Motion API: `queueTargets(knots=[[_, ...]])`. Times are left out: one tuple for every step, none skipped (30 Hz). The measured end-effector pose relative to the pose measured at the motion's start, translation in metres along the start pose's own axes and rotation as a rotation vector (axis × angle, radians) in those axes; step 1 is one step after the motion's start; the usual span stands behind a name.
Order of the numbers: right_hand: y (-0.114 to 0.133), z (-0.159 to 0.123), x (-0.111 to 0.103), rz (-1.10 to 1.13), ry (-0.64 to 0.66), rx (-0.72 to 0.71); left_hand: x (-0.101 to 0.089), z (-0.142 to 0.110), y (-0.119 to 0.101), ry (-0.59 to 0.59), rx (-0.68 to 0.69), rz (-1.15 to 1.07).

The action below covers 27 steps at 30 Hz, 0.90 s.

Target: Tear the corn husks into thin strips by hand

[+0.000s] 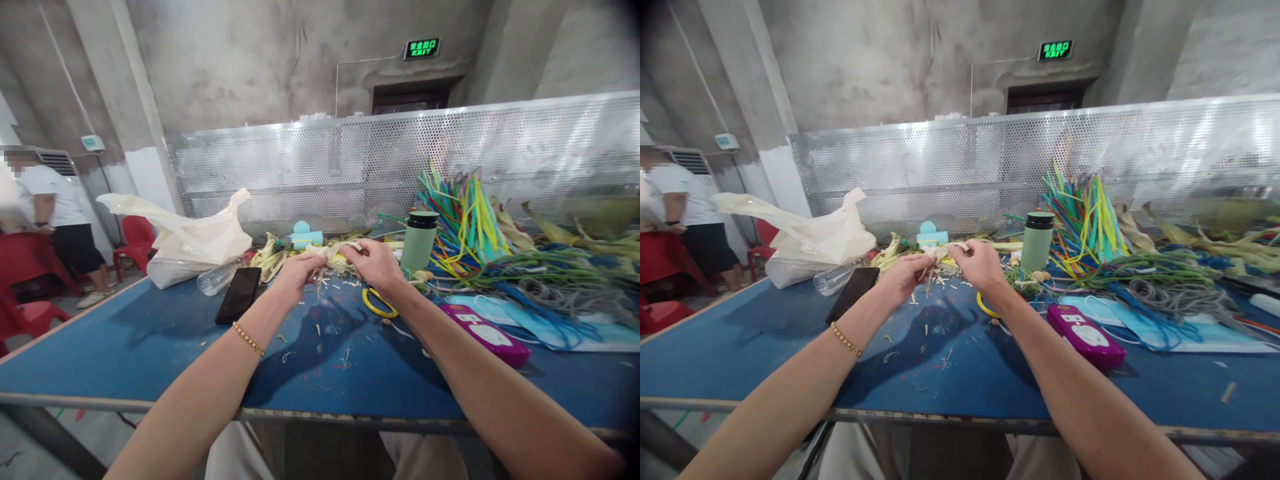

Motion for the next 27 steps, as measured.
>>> queueTargets(knots=[[0.001, -0.001, 0.0, -0.043, -0.014, -0.024, -0.001, 0.001, 0.001, -0.046, -0.014, -0.002], [0.003, -0.002, 0.001, -0.064, -0.011, -0.05, -0.002, 0.002, 0.001, -0.081, -0.019, -0.009], [0.005, -0.005, 0.003, -0.061, 0.01, -0.074, -0.002, 0.003, 0.001, -0.102, -0.014, -0.02], [0.007, -0.008, 0.005, -0.04, 0.065, -0.097, -0.003, 0.003, 0.002, -0.112, -0.002, -0.036], [0.009, -0.012, 0.008, 0.012, 0.128, -0.115, -0.002, 0.004, 0.002, -0.115, 0.009, -0.055], [0.011, -0.016, 0.011, 0.054, 0.197, -0.13, -0.002, 0.004, 0.003, -0.113, 0.014, -0.073], [0.013, -0.02, 0.014, 0.07, 0.261, -0.148, -0.002, 0.004, 0.004, -0.11, 0.015, -0.087], [0.014, -0.023, 0.017, 0.073, 0.287, -0.166, -0.001, 0.004, 0.005, -0.105, 0.012, -0.094], [0.014, -0.025, 0.019, 0.071, 0.301, -0.165, -0.001, 0.003, 0.006, -0.102, 0.005, -0.096], [0.014, -0.027, 0.021, 0.059, 0.306, -0.15, 0.0, 0.003, 0.008, -0.104, -0.003, -0.091], [0.013, -0.028, 0.023, 0.052, 0.305, -0.13, 0.0, 0.002, 0.009, -0.11, -0.01, -0.079], [0.012, -0.029, 0.024, 0.052, 0.309, -0.1, 0.001, 0.001, 0.01, -0.126, -0.014, -0.061], [0.011, -0.029, 0.025, 0.066, 0.321, -0.059, 0.002, 0.0, 0.011, -0.145, -0.016, -0.041], [0.01, -0.03, 0.027, 0.102, 0.336, 0.0, 0.002, -0.001, 0.012, -0.168, -0.015, -0.023], [0.009, -0.031, 0.028, 0.162, 0.362, 0.083, 0.003, -0.002, 0.012, -0.186, -0.014, -0.013], [0.009, -0.033, 0.03, 0.249, 0.395, 0.186, 0.003, -0.003, 0.011, -0.195, -0.015, -0.011], [0.009, -0.035, 0.031, 0.356, 0.429, 0.3, 0.004, -0.004, 0.01, -0.194, -0.016, -0.018], [0.009, -0.037, 0.033, 0.474, 0.459, 0.417, 0.004, -0.005, 0.009, -0.186, -0.013, -0.03], [0.009, -0.038, 0.034, 0.591, 0.483, 0.518, 0.005, -0.005, 0.007, -0.172, -0.007, -0.043], [0.009, -0.039, 0.036, 0.689, 0.505, 0.6, 0.005, -0.006, 0.006, -0.156, 0.0, -0.054], [0.01, -0.04, 0.036, 0.76, 0.523, 0.661, 0.005, -0.007, 0.004, -0.14, 0.006, -0.062], [0.01, -0.04, 0.037, 0.807, 0.532, 0.704, 0.004, -0.007, 0.003, -0.132, 0.013, -0.067], [0.009, -0.04, 0.037, 0.835, 0.542, 0.733, 0.004, -0.007, 0.002, -0.131, 0.017, -0.065], [0.009, -0.04, 0.037, 0.858, 0.551, 0.751, 0.004, -0.007, 0.002, -0.133, 0.019, -0.06], [0.008, -0.039, 0.036, 0.882, 0.561, 0.762, 0.003, -0.007, 0.002, -0.134, 0.022, -0.054], [0.007, -0.039, 0.036, 0.912, 0.572, 0.768, 0.003, -0.006, 0.002, -0.13, 0.024, -0.049], [0.006, -0.04, 0.036, 0.945, 0.593, 0.769, 0.003, -0.006, 0.003, -0.12, 0.025, -0.047]])
Point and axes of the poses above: each hand's wrist, its own z-axis towards the middle knuckle, its own x-axis out of the palm, y = z × x, the point moved 1 cm from there along z, towards the middle knuckle, and after that the axes turned 11 degrees about -y, right-handed, at the moved point
